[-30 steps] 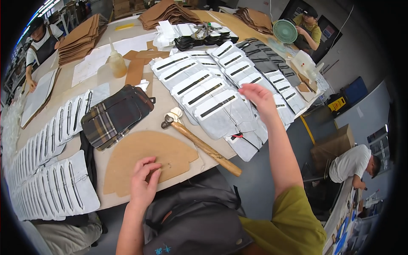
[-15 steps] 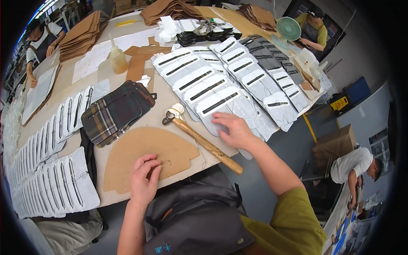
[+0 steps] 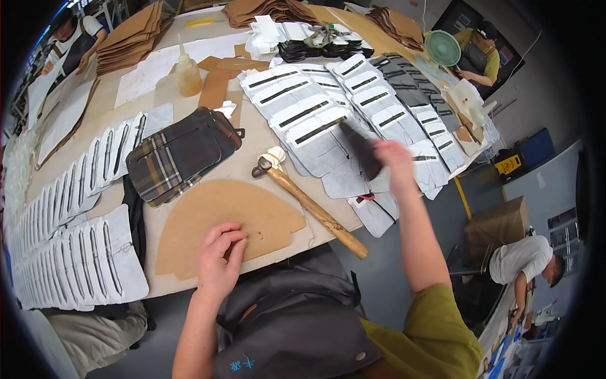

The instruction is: Assembling a leather pouch by bonding a lining and zipper to leather pieces using a hammer.

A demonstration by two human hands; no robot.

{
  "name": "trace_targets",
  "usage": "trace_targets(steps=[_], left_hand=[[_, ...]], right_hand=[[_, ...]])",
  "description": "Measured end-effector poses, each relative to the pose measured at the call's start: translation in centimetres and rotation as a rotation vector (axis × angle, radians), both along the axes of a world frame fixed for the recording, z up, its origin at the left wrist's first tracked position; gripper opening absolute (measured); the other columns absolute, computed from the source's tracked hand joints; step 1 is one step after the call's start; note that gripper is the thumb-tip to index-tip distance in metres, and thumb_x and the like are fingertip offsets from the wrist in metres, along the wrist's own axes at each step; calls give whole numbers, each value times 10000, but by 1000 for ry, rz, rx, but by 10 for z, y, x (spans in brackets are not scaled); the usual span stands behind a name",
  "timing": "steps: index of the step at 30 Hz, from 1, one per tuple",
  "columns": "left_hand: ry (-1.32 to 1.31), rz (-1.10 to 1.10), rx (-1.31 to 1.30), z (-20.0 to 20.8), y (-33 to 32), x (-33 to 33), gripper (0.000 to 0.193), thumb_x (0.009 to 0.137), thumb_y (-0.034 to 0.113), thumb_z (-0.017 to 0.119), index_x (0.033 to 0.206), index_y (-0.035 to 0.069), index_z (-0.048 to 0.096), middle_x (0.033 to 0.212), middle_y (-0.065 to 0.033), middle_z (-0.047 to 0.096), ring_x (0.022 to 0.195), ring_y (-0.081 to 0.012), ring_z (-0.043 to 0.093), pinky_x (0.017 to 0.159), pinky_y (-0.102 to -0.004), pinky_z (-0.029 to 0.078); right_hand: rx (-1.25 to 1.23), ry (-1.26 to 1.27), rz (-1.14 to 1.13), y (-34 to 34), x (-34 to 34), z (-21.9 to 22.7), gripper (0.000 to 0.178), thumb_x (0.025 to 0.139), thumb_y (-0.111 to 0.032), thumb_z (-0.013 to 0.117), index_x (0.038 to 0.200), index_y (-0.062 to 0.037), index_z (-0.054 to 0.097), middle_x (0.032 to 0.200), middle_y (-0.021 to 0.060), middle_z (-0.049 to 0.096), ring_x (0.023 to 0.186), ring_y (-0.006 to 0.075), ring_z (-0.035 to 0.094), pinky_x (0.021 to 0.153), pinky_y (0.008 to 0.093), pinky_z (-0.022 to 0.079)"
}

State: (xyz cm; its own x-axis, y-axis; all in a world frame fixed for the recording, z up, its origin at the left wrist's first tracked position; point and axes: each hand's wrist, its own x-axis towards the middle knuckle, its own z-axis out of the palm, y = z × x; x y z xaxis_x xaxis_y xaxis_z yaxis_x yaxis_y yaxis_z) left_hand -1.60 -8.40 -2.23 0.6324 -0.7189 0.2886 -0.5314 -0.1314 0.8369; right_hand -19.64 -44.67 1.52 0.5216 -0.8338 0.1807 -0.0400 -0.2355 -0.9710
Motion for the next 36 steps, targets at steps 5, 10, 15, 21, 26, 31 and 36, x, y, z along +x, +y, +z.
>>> trace_targets(steps=[5, 10, 15, 21, 26, 31, 36], left_hand=[[79, -41, -31, -1, 2, 4, 127, 936, 21, 681, 1049, 20, 741, 1167, -111, 689, 1041, -236, 664, 801, -322, 546], [866, -164, -459, 17, -12, -22, 361, 1036, 206, 627, 1331, 0, 599, 1296, -111, 652, 1243, -201, 594, 1016, -345, 482], [1254, -13, -419, 46, -12, -18, 388, 1046, 235, 628, 1359, 12, 567, 1283, -86, 660, 1148, -155, 635, 958, -343, 524], [1113, 172, -345, 14, 64, 1, 317, 1050, 187, 616, 1303, -5, 611, 1197, -64, 699, 1067, -125, 645, 921, -315, 529], [545, 281, -134, 25, 69, 9, 359, 1000, 96, 641, 1335, -21, 588, 1156, -97, 705, 998, -190, 663, 913, -330, 523], [-295, 233, 73, 22, 65, 0, 327, 849, 10, 714, 1175, 18, 701, 1084, -125, 686, 1076, -308, 627, 925, -410, 493], [-312, 90, 108, 1, 49, -22, 225, 828, 105, 772, 1050, 74, 759, 1068, -28, 704, 1035, -254, 631, 868, -396, 478]], right_hand=[[412, -814, 313, -51, -75, 69, 378, 941, -156, 493, 1221, 55, 633, 1237, 178, 708, 1170, 323, 667, 1063, 478, 495], [393, -426, 555, 81, 12, 91, 194, 925, -107, 626, 1091, -19, 677, 1383, 208, 626, 1266, 280, 611, 1111, 431, 457], [-216, 156, 1007, 190, 70, 41, 240, 928, -24, 642, 1167, -2, 655, 1493, 175, 536, 1361, 291, 543, 1125, 398, 416], [-468, 229, 818, 181, 122, 30, 347, 863, -52, 749, 1198, -6, 671, 1292, 138, 665, 1218, 263, 634, 1037, 364, 487], [-6, 519, 1059, 192, 143, 1, 299, 851, -58, 749, 1138, 2, 689, 1045, 84, 743, 967, 152, 687, 886, 307, 531], [-108, 581, 1027, 195, 145, -2, 252, 862, -52, 734, 1102, 10, 691, 961, 63, 747, 893, 110, 676, 816, 287, 532], [-116, 683, 1032, 197, 150, 1, 181, 901, -78, 730, 1052, 12, 685, 930, 60, 733, 843, 94, 661, 762, 264, 525]])
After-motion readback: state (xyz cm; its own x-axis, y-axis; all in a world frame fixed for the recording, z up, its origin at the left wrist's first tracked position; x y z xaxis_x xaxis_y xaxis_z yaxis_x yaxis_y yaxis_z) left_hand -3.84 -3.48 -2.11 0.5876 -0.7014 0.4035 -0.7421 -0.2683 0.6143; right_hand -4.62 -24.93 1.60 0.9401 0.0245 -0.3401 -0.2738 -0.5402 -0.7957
